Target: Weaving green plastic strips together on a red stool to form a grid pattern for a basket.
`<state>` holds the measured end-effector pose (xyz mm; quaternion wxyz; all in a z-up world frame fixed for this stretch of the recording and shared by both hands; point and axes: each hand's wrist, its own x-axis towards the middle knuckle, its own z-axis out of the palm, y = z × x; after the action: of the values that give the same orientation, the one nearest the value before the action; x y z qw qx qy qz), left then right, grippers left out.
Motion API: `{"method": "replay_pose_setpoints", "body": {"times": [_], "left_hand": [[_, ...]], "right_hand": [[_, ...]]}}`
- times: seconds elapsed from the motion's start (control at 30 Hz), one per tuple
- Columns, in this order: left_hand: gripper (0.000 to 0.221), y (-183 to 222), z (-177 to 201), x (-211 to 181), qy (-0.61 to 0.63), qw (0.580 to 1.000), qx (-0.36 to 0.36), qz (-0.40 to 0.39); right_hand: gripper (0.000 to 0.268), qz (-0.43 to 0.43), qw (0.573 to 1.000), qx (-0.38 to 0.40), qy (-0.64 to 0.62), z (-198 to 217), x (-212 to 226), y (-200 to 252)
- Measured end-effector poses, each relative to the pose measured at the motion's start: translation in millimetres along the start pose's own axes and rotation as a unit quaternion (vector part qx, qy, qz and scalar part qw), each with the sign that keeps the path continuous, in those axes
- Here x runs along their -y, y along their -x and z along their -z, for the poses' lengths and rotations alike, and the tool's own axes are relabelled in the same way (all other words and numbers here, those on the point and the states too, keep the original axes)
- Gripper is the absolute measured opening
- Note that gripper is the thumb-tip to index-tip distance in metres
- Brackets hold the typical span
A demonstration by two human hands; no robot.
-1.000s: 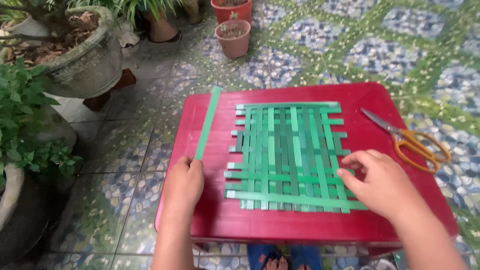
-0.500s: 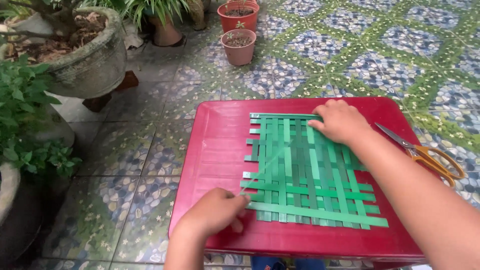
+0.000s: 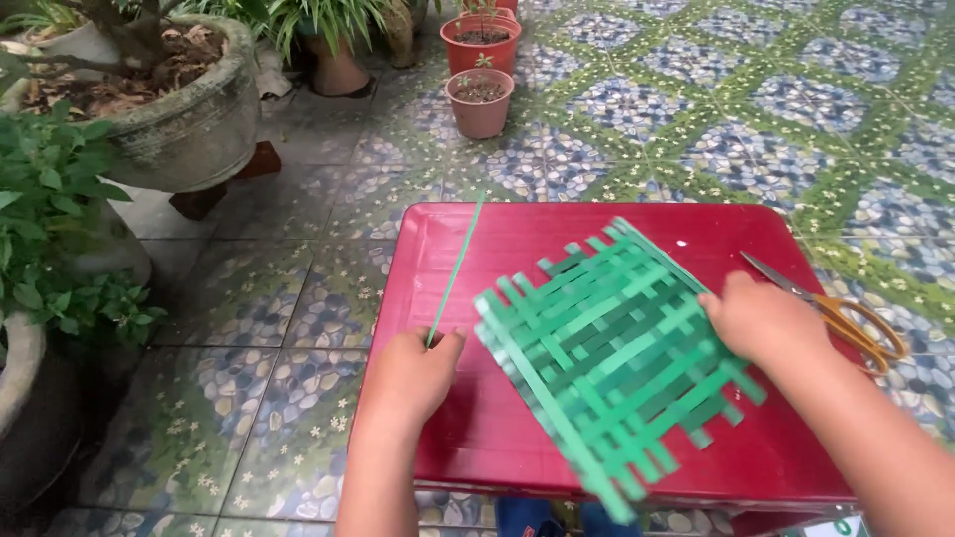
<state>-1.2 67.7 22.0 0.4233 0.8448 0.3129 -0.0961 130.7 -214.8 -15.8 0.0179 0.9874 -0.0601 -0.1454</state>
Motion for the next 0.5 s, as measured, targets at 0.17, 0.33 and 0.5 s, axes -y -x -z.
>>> {"method": "replay_pose_setpoints", "body": {"times": [0.17, 0.33, 0.5], "left_hand": [[0.032, 3.0, -5.6, -5.8, -0.014, 1.000, 0.015, -0.008], [0.031, 4.3, -12.6, -7.1, -0.030, 0.999, 0.027, -0.020], [0.036, 3.2, -15.5, -7.9, -0.059, 0.998, 0.032, -0.012]], "right_hand": [[0.049, -0.084, 0.994, 0.022, -0.070, -21.1, -27.8, 31.7], [0.043, -0.105, 0.985, 0.019, -0.134, -52.1, -22.7, 83.4], [0.045, -0.024, 0.989, 0.097, -0.112, -32.6, 0.7, 138.4]]}}
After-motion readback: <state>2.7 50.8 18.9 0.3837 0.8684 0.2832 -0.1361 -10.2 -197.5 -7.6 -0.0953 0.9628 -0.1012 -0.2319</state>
